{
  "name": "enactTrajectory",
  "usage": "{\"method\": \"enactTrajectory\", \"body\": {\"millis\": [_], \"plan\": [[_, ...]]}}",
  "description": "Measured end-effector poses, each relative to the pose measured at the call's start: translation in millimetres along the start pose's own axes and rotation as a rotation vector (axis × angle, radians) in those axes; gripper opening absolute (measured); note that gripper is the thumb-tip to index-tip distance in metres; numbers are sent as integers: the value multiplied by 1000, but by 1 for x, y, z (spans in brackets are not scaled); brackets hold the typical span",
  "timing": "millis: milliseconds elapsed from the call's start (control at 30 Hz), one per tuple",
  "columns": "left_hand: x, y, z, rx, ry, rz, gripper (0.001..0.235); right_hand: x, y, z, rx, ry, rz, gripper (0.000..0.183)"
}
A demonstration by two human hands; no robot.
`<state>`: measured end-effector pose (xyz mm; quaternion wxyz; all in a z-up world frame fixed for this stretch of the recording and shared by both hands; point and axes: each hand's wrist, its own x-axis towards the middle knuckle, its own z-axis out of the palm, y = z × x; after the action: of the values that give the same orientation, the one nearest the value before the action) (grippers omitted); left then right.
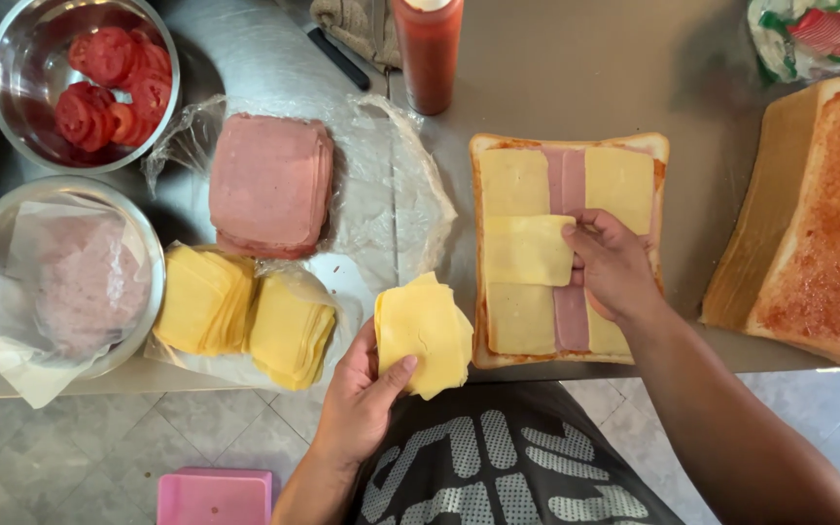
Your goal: The person assembles sandwiches by layering cheese and ham slices onto bread. They then squeeze ketchup onto two slices of bread and use a knife to spread it evenly across the surface. Finally, they place slices of ham on top of the ketchup-covered bread.
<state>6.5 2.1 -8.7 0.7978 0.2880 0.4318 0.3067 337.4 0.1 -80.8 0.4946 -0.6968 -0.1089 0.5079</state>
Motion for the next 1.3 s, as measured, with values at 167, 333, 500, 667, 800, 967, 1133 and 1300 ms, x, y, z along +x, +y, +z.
{"method": "enactTrajectory", "body": {"millis": [167, 333, 500, 667, 800, 967, 1133, 1300], "plan": [[0, 5, 5, 3, -17, 5, 61, 1, -1, -7, -13, -67, -52, 15], [1, -2, 1, -60, -81, 42, 68, -39, -55, 1, -177, -137, -6, 38], [-4, 5, 7, 73, -124, -15, 85, -70, -78, -11, -264, -19, -310, 41], [-1, 10, 15, 137, -263, 6, 87, -117, -50, 9, -661, -261, -703, 22], [3, 13, 27, 99, -365, 53, 78, -146, -49, 47, -797, -480, -1203, 18], [1, 23, 38, 62, -395, 63, 79, -145, -36, 48, -887, -442, -1293, 30], [2, 7, 40, -381, -477, 17, 77, -149, -34, 56, -829, -357, -1273, 43], [4, 5, 50, 158, -267, 141, 56, -145, -36, 66, -561, -283, -863, 37]]}}
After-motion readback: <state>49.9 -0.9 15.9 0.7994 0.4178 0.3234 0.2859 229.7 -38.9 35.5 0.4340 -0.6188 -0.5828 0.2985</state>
